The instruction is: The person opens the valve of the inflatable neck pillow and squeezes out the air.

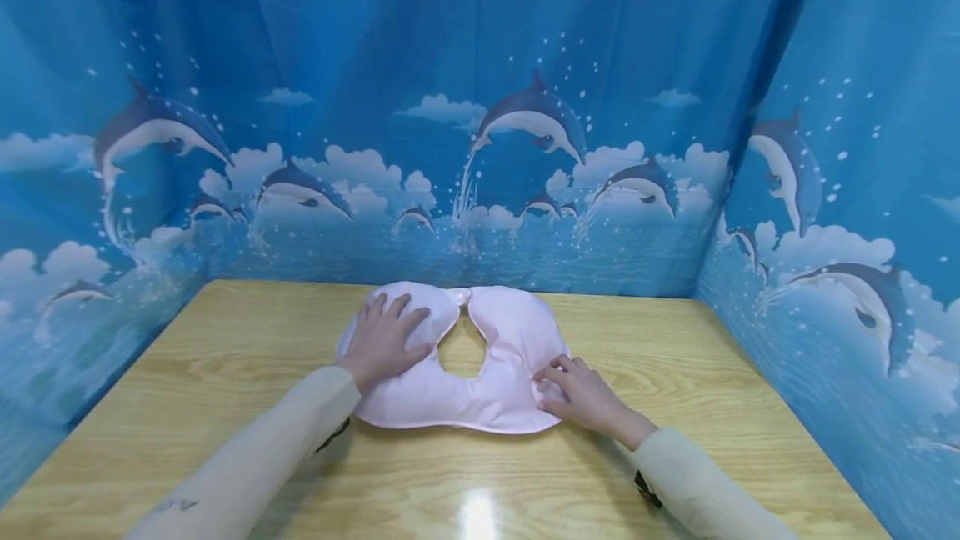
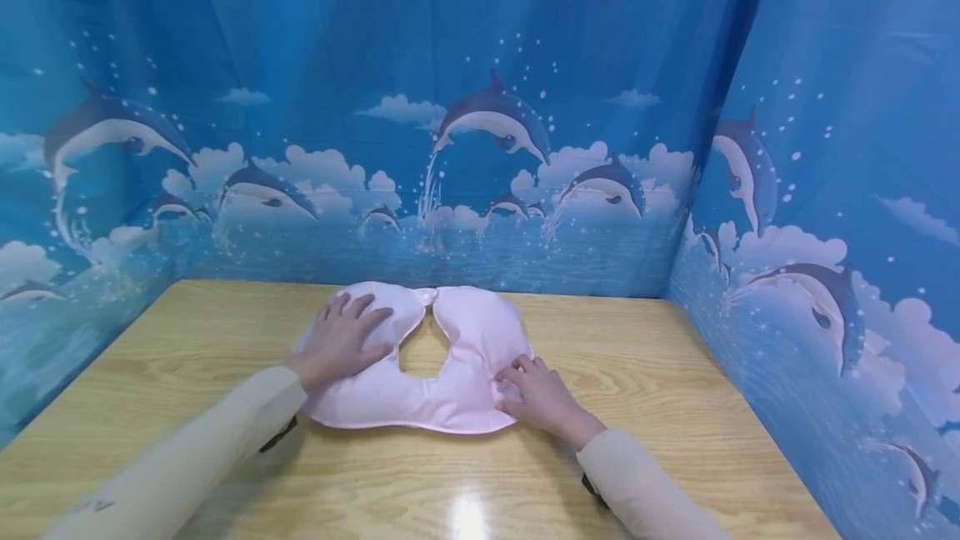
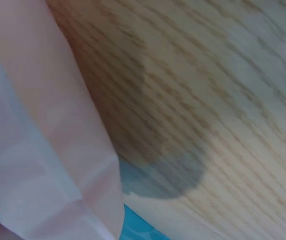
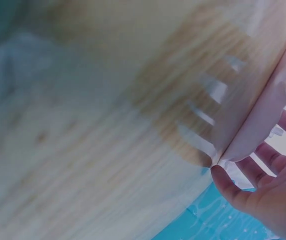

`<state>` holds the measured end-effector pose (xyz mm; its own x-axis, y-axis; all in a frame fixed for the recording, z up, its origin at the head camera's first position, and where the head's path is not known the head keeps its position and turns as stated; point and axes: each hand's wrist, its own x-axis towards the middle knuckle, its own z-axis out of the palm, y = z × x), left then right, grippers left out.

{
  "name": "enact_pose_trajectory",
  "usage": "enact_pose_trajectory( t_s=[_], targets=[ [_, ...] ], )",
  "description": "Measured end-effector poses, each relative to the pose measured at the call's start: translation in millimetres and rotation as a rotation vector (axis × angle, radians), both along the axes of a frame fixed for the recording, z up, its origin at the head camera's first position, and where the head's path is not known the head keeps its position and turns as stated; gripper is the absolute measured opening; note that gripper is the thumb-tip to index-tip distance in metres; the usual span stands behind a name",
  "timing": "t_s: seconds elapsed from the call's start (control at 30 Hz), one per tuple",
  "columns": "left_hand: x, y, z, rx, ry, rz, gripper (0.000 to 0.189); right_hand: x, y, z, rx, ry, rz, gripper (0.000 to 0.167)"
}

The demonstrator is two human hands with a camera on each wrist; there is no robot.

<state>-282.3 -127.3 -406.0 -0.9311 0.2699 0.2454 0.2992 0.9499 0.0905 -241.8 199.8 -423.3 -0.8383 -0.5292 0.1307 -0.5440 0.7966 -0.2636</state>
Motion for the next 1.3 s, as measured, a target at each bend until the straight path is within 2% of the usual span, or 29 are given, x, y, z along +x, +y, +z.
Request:
enact_pose_trajectory(
  t_s=[0.2, 0.47, 0.73, 1.3],
  targets=[
    [0.1, 0.0, -2.9, -0.011, 0.037, -0.01, 0.055, 0.5, 0.1, -0.4, 0.003, 0.017, 0.006, 0.033],
    [0.4, 1.5, -5.9, -0.023, 0.023, 0.005, 0.053, 0.6, -0.2, -0.7, -0.002, 0.017, 0.0, 0.032],
    [0.1, 0.3, -10.3, -0.03, 0.072, -0.014, 0.049, 1.3, -1.1, -0.6, -0.007, 0.023, -0.009, 0.031],
    [-0.1, -0.9, -17.5, -0.004, 0.113, -0.043, 0.046, 0.6, -1.0, -1.5, -0.006, 0.024, -0.012, 0.03]
  ],
)
